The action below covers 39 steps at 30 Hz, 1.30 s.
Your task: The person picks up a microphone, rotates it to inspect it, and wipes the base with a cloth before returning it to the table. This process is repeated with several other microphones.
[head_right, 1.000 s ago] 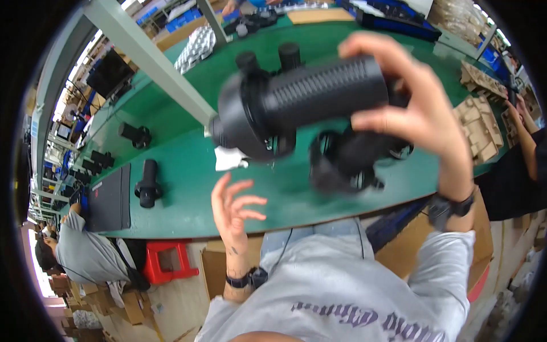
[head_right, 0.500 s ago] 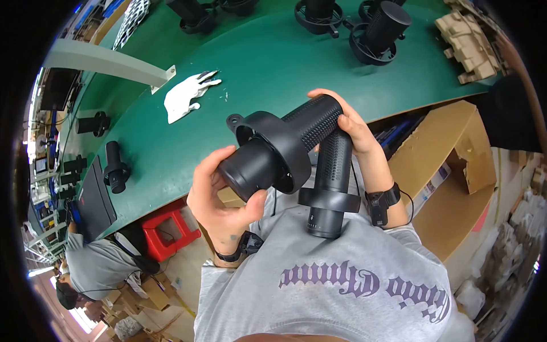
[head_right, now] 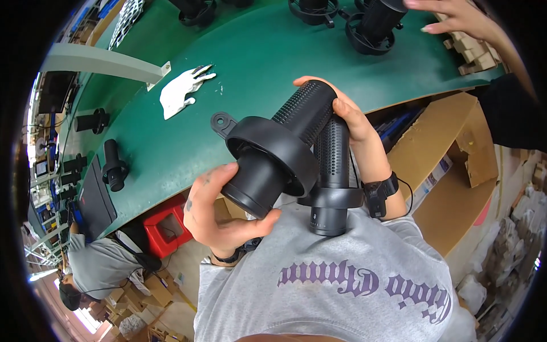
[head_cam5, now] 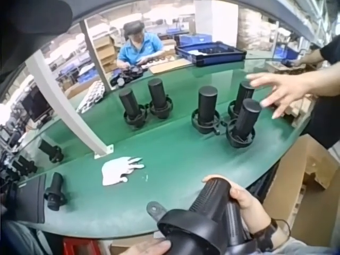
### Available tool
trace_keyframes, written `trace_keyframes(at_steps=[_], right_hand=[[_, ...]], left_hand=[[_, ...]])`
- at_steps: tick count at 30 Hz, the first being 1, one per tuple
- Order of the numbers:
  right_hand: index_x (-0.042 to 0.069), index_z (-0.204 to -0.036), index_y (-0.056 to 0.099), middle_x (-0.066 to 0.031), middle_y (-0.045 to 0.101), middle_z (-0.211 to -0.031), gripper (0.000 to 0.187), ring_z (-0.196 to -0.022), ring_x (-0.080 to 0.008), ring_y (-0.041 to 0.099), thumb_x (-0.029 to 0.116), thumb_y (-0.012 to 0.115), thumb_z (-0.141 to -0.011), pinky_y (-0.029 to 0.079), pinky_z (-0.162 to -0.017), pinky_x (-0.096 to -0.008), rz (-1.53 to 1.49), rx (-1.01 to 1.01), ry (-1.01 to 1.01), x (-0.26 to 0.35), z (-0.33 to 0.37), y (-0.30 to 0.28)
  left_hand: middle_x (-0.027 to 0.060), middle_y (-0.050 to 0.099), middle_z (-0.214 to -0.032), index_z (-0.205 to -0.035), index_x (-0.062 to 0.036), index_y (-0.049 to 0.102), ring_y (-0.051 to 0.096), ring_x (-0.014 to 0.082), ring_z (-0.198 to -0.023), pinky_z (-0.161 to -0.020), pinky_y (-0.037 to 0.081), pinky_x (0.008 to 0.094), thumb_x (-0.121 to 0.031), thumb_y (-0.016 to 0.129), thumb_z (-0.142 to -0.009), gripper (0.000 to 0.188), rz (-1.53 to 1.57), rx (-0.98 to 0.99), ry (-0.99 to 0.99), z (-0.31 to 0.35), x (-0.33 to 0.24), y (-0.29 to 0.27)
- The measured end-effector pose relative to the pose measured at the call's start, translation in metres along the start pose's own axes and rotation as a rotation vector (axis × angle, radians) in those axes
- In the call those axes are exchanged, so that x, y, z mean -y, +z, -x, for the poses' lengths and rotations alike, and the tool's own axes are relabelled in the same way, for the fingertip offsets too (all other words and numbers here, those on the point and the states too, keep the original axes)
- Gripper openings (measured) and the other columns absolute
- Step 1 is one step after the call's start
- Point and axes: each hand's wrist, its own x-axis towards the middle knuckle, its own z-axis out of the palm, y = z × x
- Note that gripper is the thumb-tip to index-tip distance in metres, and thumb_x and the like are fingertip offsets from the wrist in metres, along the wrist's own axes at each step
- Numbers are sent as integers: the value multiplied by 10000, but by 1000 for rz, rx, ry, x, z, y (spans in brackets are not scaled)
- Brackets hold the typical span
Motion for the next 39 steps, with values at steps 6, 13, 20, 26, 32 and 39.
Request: trace_keyframes(at_steps=[6, 13, 20, 26, 32, 39], right_hand=[[-40, -1327, 392, -98, 566, -1090, 828, -1018, -152, 575, 557, 615, -799, 467, -885, -269, -5, 20, 3, 5, 0, 5], [-18, -1316, 408, -41, 568, -974, 815, -888, -105, 584, 573, 620, -795, 479, -783, -228, -3, -55, -8, 10, -2, 20], [-36, -1341, 371, -68, 578, -1038, 829, -958, -134, 599, 567, 594, -819, 489, -850, -261, -40, -21, -3, 7, 1, 12], [-44, -1341, 371, -59, 592, -1024, 856, -950, -135, 606, 595, 586, -814, 493, -844, -267, -34, 90, 25, 4, -4, 3], [-60, -1334, 371, -71, 602, -1028, 888, -957, -141, 608, 612, 594, -798, 499, -839, -278, -25, 158, 20, 0, -8, -7], [1, -1248, 481, -32, 602, -912, 853, -787, -93, 624, 639, 671, -716, 524, -683, -216, -103, -48, 93, 23, 6, 47]], left_hand=[[137, 624, -960, -996, -95, 681, 637, 233, -726, -590, 534, 303, -228, 832, -517, 520, -99, 64, 170, 2, 1, 2], [116, 592, -1077, -968, -256, 719, 573, 201, -861, -630, 498, 269, -189, 685, -709, 270, -191, 117, 335, 0, 0, 0], [44, 604, -1125, -991, -262, 644, 537, 203, -965, -652, 463, 271, -115, 649, -721, 307, -251, 151, 439, -3, -2, 2], [-12, 615, -1125, -907, -252, 615, 533, 247, -978, -610, 460, 295, -107, 636, -708, 247, -271, 358, 530, -8, -12, -8], [-108, 614, -1090, -823, -244, 556, 522, 163, -1038, -635, 378, 266, -148, 610, -710, 157, -361, 420, 633, -14, -19, -11], [44, 543, -1139, -846, -103, 613, 428, 171, -1153, -641, 340, 294, -111, 622, -582, 264, -506, 542, 1081, -35, -20, -25]])
